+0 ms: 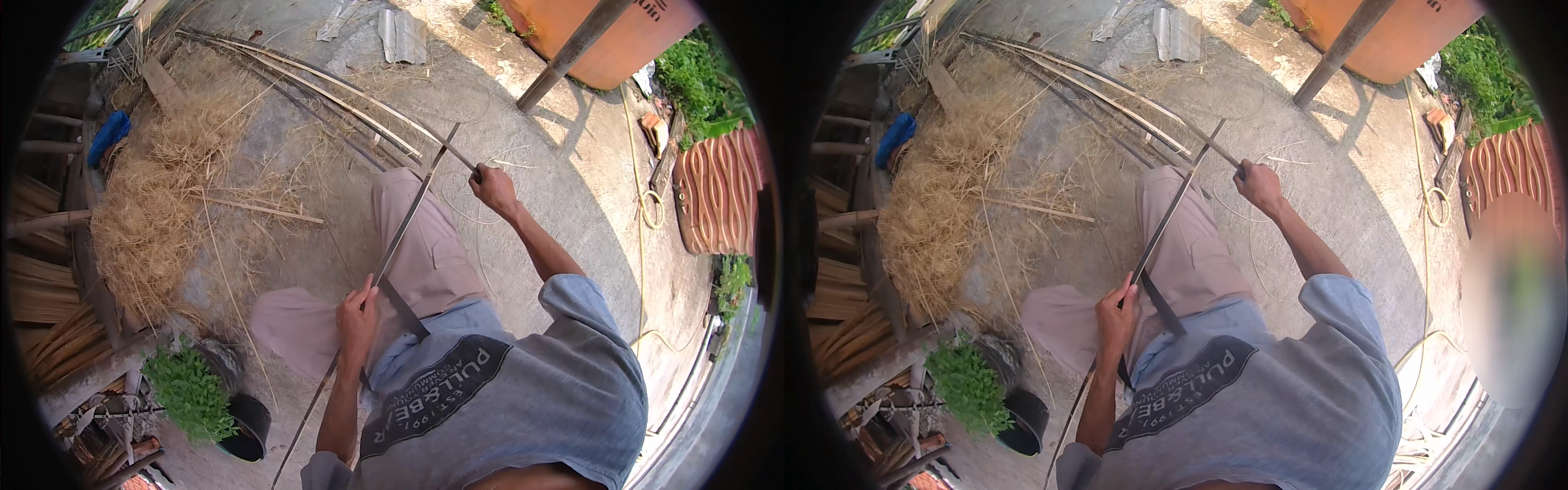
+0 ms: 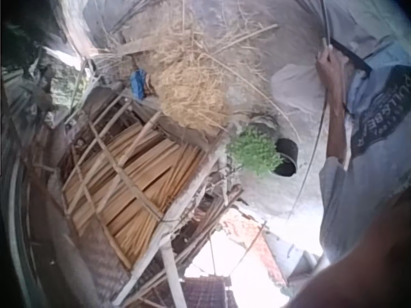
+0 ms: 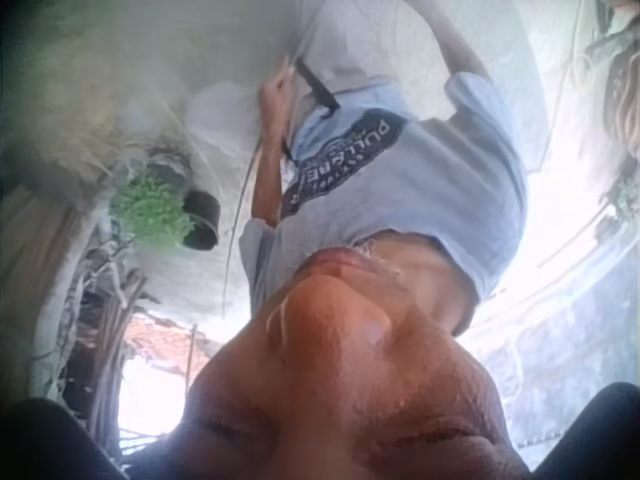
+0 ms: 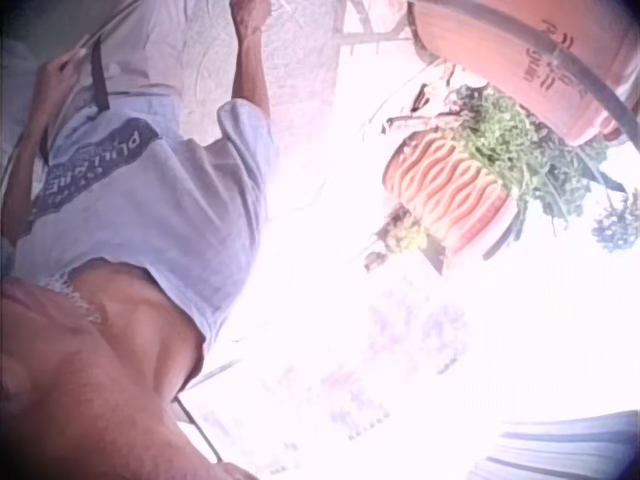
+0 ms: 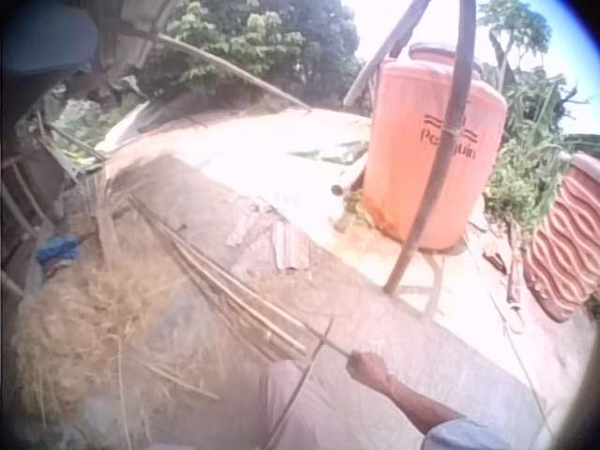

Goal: The person sits on the ground and uses a knife to shave and smooth thin bamboo strips. They repeatedly scrape the knife along the length of the strips to remove fibers and refine the surface, then place the finished pieces aside.

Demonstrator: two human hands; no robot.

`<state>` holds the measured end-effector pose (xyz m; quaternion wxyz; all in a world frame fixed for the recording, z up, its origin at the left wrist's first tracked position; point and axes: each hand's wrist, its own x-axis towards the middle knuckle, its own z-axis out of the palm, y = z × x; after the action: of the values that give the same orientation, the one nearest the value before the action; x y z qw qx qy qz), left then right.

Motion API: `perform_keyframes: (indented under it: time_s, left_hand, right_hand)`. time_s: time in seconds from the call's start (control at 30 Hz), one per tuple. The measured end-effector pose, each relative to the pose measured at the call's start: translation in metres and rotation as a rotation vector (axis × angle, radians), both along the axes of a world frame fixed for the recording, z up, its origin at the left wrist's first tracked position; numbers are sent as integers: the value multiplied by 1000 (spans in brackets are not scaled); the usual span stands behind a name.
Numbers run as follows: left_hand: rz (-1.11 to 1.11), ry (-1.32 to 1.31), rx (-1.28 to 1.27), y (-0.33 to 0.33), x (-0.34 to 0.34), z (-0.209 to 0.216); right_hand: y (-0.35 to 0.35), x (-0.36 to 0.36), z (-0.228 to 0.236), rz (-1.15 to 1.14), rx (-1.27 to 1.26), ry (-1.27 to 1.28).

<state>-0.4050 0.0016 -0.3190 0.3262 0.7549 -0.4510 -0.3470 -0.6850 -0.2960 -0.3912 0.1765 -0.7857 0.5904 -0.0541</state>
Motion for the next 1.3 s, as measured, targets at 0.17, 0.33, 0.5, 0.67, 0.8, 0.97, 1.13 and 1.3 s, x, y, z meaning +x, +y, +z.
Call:
perform_keyframes:
  time_s: [0.17,0.33,0.5,0.67,0.8,0.97,1.13,1.3]
  left_hand:
    - [21,85,-97,7,13,-22]
    - [-14,235,221,-37,18,-18]
    - [-26,25,8,-46,5,-15]
    - [17,-99,-2,-37,4,-21]
    - [23,-94,-29,-27,3,-26]
    - [49,-94,-31,-8,8,-17]
    - [-11,457,238,-7,33,-32]
    - [20,1157,450,-16,58,-39]
  right_hand:
    - [-22,-6,-3,-202,-57,-274]
    - [61,33,43,533,128,-64]
    - [32,22,31,223,86,66]
    - [33,29,29,288,57,20]
    - [-15,18,1,44,4,72]
    - [-15,14,0,-49,-39,11]
    - [-39,-5,-25,-188,-177,-225]
    - [42,32,10,476,-98,-138]
